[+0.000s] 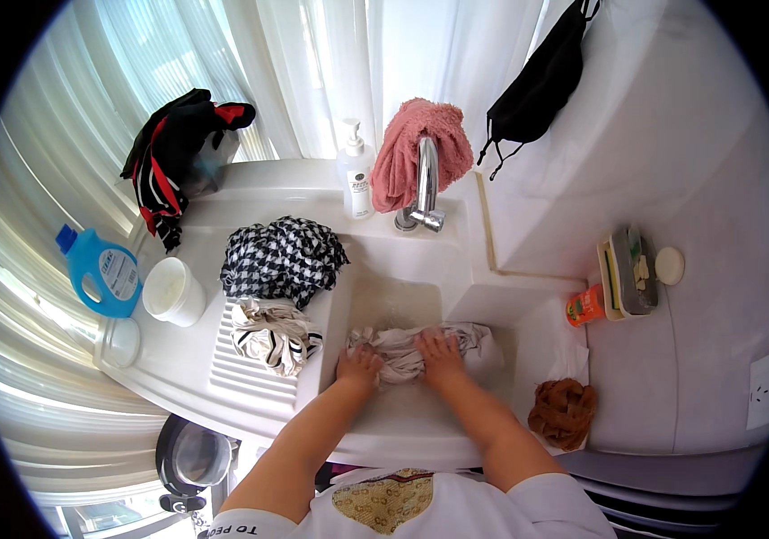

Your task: The person takes a black garment from a washing machine and puts it into a sink to hand wash it. The person then scrubs and rinses a white garment by hand in the sink and returns both garments to the washing machine.

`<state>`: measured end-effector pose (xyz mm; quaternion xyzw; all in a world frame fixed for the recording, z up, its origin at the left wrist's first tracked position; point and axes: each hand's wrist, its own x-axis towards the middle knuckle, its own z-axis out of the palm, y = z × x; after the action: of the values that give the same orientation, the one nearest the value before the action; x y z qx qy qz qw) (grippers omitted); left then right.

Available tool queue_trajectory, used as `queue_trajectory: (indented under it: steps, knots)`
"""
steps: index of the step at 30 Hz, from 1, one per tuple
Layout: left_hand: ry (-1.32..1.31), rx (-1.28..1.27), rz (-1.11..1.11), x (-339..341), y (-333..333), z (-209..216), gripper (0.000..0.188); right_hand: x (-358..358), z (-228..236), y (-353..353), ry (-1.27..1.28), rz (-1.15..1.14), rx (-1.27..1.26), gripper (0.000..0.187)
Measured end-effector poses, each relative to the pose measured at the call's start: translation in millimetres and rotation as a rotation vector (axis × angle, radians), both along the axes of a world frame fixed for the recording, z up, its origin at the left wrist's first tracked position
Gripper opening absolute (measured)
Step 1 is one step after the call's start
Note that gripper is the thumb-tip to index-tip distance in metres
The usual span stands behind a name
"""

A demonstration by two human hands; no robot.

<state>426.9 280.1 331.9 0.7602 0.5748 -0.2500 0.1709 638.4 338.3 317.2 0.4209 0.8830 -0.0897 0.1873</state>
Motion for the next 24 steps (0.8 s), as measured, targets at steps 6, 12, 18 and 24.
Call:
queue_trajectory:
  steps: [6, 12, 18, 24]
  knots:
    - [-0.020, 0.181, 0.260, 18, 6, -33, 0.065, -14, 42, -17, -0.164, -0.042, -0.123, 0.098]
    - [-0.463, 0.019, 0.491, 11, 4, 19, 0.068, -8, 16, 2, 0.117, -0.303, -0.062, 0.095]
    - [-1.479, -0.732, 1.778, -6, 18, 35, 0.062, -49, 111, 3, 0.786, -0.422, -0.476, 0.084]
    - [-1.931, -0.847, 1.594, 7, 26, 81, 0.077, -54, 196, 0, 1.654, -0.486, -1.020, 0.075]
